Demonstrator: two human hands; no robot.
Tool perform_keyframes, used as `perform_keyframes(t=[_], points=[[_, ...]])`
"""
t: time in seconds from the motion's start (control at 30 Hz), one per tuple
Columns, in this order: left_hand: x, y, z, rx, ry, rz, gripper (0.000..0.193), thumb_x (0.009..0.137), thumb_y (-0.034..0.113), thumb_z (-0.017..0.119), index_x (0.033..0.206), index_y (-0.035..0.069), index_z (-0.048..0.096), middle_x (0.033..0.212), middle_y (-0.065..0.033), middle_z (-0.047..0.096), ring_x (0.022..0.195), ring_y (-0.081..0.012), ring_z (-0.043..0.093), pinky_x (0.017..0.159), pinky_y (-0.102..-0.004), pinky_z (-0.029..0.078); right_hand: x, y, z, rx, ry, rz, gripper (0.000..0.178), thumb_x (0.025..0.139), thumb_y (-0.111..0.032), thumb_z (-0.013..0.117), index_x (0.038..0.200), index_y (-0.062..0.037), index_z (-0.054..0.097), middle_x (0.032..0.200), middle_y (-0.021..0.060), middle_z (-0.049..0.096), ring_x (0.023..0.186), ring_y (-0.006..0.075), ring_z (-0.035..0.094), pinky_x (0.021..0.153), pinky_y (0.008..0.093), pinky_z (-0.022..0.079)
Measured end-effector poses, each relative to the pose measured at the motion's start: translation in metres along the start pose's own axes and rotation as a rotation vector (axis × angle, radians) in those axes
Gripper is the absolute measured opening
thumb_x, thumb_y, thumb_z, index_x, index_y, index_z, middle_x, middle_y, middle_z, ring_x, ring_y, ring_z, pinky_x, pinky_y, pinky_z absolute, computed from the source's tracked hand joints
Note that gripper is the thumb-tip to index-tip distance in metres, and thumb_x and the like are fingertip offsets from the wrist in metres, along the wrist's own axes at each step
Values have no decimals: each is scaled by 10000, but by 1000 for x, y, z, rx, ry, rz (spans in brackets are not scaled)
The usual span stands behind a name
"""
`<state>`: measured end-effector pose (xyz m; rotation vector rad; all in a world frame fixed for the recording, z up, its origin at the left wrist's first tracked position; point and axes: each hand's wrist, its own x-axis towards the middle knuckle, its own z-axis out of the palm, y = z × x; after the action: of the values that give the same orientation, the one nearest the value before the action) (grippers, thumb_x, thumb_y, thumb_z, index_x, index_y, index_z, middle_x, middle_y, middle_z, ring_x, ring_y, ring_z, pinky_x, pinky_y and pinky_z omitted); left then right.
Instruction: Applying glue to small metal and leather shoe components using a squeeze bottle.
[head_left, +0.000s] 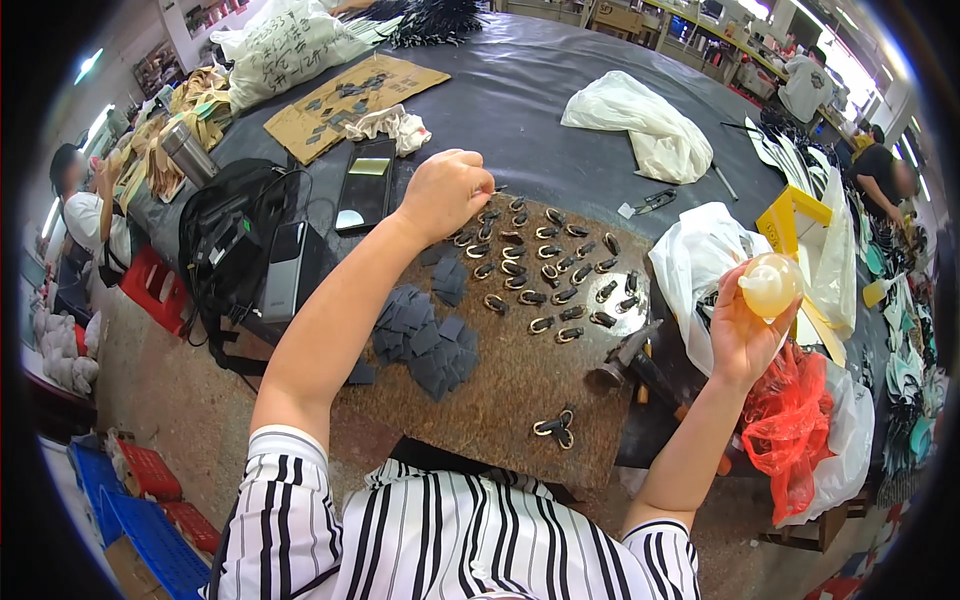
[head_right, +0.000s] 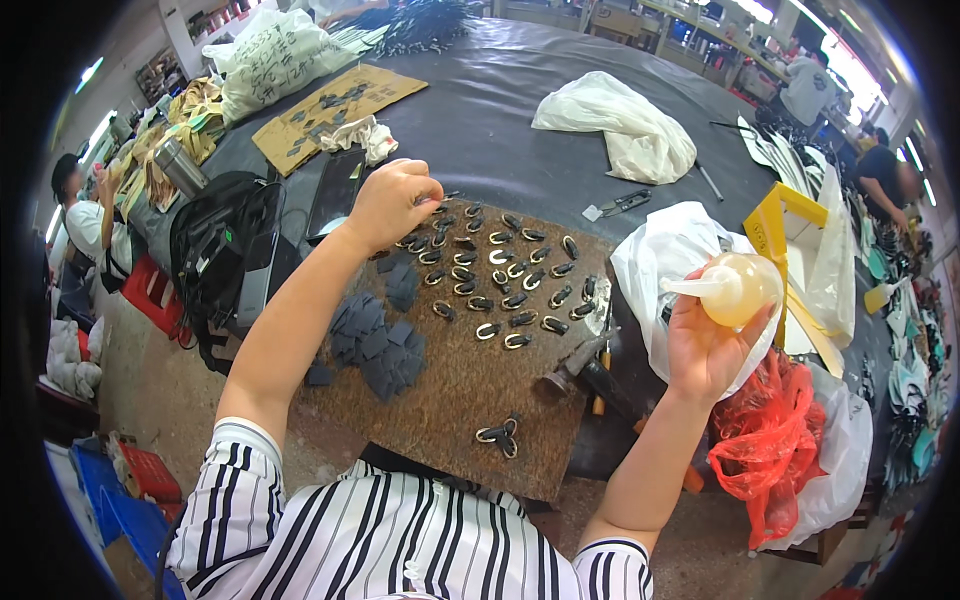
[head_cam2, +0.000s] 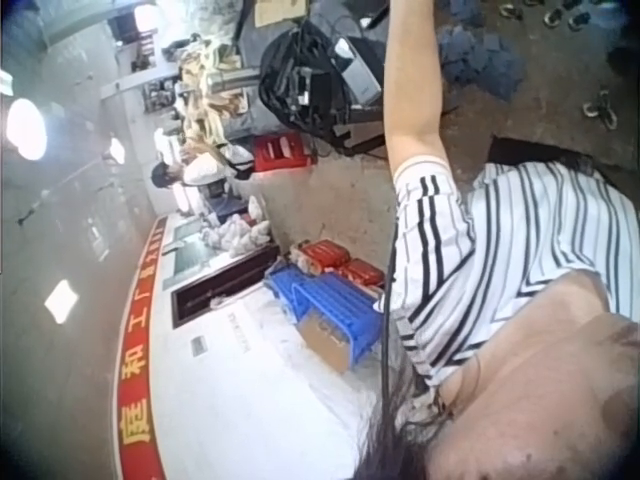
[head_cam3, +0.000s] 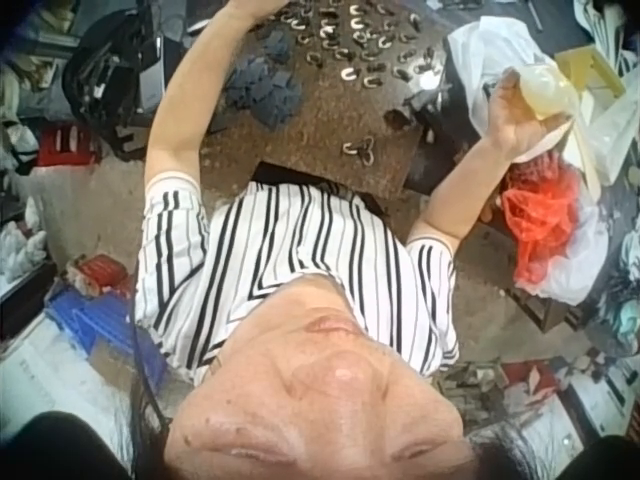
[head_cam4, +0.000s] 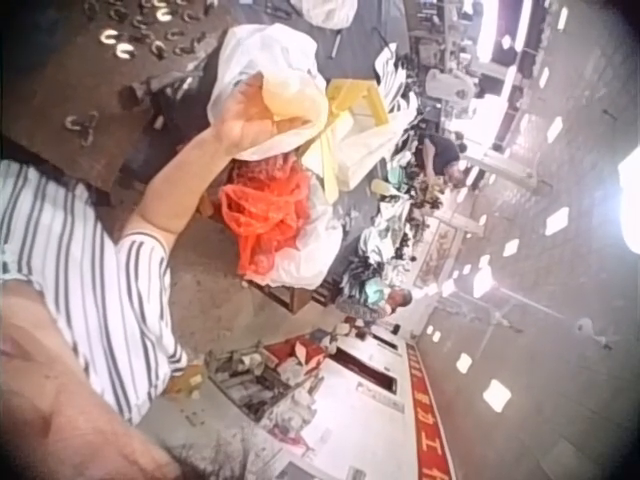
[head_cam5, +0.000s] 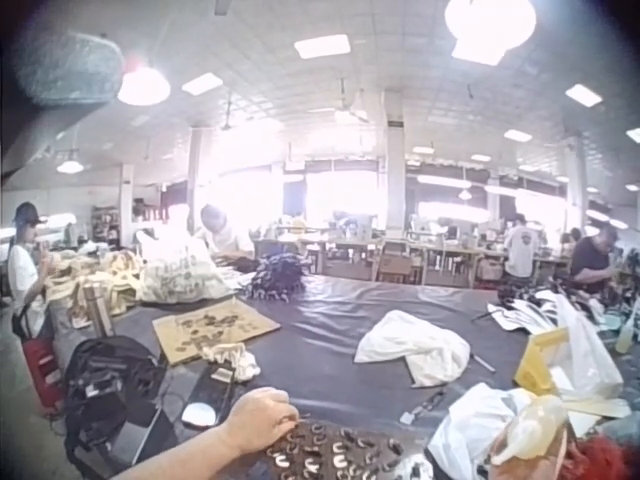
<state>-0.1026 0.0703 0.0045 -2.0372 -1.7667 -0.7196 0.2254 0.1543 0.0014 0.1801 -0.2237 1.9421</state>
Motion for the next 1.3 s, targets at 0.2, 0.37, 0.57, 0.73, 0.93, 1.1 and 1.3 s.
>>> perform_keyframes(t=[0.2, 0.37, 0.57, 0.73, 0.93, 1.1, 1.3], points=[[7, -6, 10, 65, -116, 51, 16, 607, 98, 567, 606, 82, 564, 615, -42, 480, 677, -212, 490, 654, -308, 388, -1, 3, -1, -62, 11, -10, 445, 686, -177, 604, 1069, -49, 417, 1034, 129, 453, 969, 252, 417, 855, 376, 347], [15, -6, 17, 148, -121, 109, 75, 616, 111, 528, 547, 105, 556, 615, -20, 511, 676, -179, 511, 663, -286, 380, -1, 4, -1, -60, 36, -17, 450, 689, -192, 601, 1069, -44, 413, 1035, 132, 456, 977, 252, 415, 851, 381, 350], [17, -8, 26, 240, -171, 162, 49, 600, 97, 555, 551, 97, 549, 601, -24, 496, 655, -182, 498, 673, -288, 377, -1, 5, -1, -73, 36, -3, 451, 686, -196, 604, 1063, -38, 414, 1032, 135, 456, 963, 258, 422, 850, 379, 352], [17, -5, 26, 253, -154, 188, 53, 567, 88, 514, 531, 102, 549, 608, -21, 523, 664, -164, 526, 665, -276, 373, -1, 6, 0, -76, 44, -4, 451, 681, -198, 609, 1056, -35, 419, 1033, 143, 454, 956, 267, 424, 854, 379, 347], [8, 3, 6, 230, -121, 127, 43, 629, 98, 537, 612, 86, 574, 602, -42, 502, 651, -194, 502, 663, -295, 376, -4, 4, 0, -68, 33, 12, 448, 680, -192, 609, 1057, -38, 422, 1039, 144, 452, 958, 273, 421, 863, 385, 335], [-14, 50, -27, -48, 28, 13, 51, 628, 115, 570, 655, 72, 560, 596, -52, 482, 637, -212, 491, 620, -306, 379, 0, -1, -7, -56, 24, 19, 452, 671, -182, 615, 1057, -41, 424, 1047, 137, 448, 973, 273, 409, 865, 394, 332], [-57, 124, -36, -565, -410, 294, 190, 594, 192, 625, 722, 76, 546, 697, -33, 478, 683, -197, 473, 641, -295, 371, 3, -1, -4, -96, -16, 54, 432, 659, -168, 621, 1037, -53, 447, 1049, 116, 457, 971, 261, 413, 860, 405, 337]])
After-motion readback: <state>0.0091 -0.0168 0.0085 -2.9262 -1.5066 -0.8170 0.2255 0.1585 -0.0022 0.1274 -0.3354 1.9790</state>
